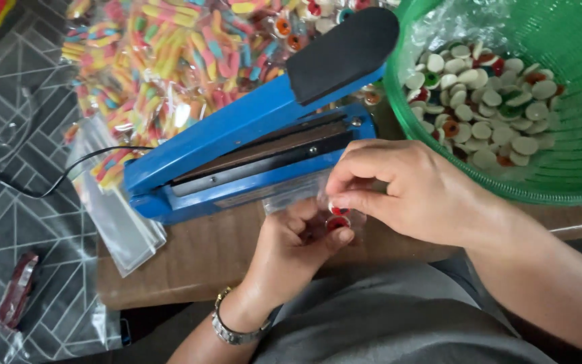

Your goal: The person cuts small plastic bags with scissors, places individual pieces of candy from a green basket into each bag, and uses a manual impulse sealer to seal the bags.

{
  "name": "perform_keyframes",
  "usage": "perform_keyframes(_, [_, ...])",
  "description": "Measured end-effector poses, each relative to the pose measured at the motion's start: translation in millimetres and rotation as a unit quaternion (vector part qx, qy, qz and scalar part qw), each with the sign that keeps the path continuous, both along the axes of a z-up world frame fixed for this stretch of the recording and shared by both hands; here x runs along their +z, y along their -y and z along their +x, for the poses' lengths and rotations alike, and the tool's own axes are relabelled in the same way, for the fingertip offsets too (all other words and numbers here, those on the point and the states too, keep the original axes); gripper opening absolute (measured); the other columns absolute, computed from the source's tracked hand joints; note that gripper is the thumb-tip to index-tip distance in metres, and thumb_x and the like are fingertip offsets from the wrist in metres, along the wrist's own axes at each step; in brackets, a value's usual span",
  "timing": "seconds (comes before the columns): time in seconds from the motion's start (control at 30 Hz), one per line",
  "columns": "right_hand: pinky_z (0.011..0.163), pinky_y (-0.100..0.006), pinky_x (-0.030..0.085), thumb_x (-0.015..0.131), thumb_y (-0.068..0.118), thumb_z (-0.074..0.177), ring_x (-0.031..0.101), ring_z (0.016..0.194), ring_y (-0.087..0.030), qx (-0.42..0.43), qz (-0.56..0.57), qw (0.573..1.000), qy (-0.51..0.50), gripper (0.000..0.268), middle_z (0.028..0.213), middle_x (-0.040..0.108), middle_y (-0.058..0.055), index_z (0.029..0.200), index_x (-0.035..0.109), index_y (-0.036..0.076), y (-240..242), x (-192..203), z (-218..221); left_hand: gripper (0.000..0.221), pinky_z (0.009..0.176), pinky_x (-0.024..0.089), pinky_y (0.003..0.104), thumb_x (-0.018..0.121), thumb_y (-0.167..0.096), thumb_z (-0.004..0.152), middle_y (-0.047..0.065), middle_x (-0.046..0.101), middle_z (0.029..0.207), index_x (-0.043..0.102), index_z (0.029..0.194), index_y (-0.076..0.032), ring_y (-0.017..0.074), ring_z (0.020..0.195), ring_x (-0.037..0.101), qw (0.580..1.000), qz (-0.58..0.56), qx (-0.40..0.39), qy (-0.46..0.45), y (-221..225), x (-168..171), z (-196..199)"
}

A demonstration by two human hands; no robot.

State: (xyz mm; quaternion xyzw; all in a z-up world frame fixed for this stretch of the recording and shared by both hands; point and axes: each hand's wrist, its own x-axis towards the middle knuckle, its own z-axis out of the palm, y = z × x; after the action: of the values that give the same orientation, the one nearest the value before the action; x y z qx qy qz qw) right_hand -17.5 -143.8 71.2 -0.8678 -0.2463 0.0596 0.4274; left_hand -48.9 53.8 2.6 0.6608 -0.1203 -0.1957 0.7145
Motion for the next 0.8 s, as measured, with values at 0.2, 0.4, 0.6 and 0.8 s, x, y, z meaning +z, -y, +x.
perform_keyframes(0.2, [0.073, -0.025, 0.059, 0.071, 0.001, 0.089, 0.074, 0.081, -0.011, -0.045, 0.067, 0.995, -0.057, 0.025, 0.087, 0.077, -0.003, 0.109, 0.059, 0.010, -12, -9, -4, 0.018, 0.070, 0.054, 0.019, 0.082, -0.009, 0.085, -0.001, 0.082, 0.089, 0.081, 0.103, -0.008, 0.0035, 0.080, 0.069, 0.998, 0.053, 0.045, -0.011, -6, 7, -2])
perform_keyframes(0.4, [0.074, -0.029, 0.061, 0.055, 0.004, 0.097, 0.081, 0.089, -0.012, -0.096, 0.051, 0.983, -0.150, 0.018, 0.095, 0.085, -0.003, 0.111, 0.049, 0.013, 6, 4, -17, 0.025, 0.085, 0.066, 0.028, 0.074, -0.002, 0.089, 0.010, 0.082, 0.105, 0.073, 0.114, -0.002, 0.0199, 0.087, 0.082, 0.998, -0.027, -0.032, -0.042, 1, 4, 7])
perform_keyframes(0.6, [0.076, -0.025, 0.061, 0.070, 0.022, 0.103, 0.075, 0.084, -0.009, -0.249, -0.147, 0.955, 0.072, 0.012, 0.097, 0.077, 0.004, 0.114, 0.072, 0.017, 86, 41, 12, 0.034, 0.090, 0.068, 0.034, 0.069, -0.001, 0.092, 0.017, 0.079, 0.110, 0.066, 0.126, -0.002, 0.0266, 0.095, 0.081, 0.993, -0.065, -0.100, -0.025, 20, 7, 25])
perform_keyframes(0.8, [0.110, -0.054, 0.047, 0.053, 0.018, 0.111, 0.065, 0.118, -0.042, -0.342, -0.410, 0.820, -0.205, 0.030, 0.139, 0.064, -0.020, 0.135, 0.068, 0.010, 160, -1, 102, 0.036, 0.084, 0.066, 0.031, 0.070, 0.000, 0.093, 0.010, 0.077, 0.105, 0.066, 0.128, 0.000, 0.0229, 0.086, 0.081, 0.994, -0.052, -0.096, -0.003, 46, 0, 40])
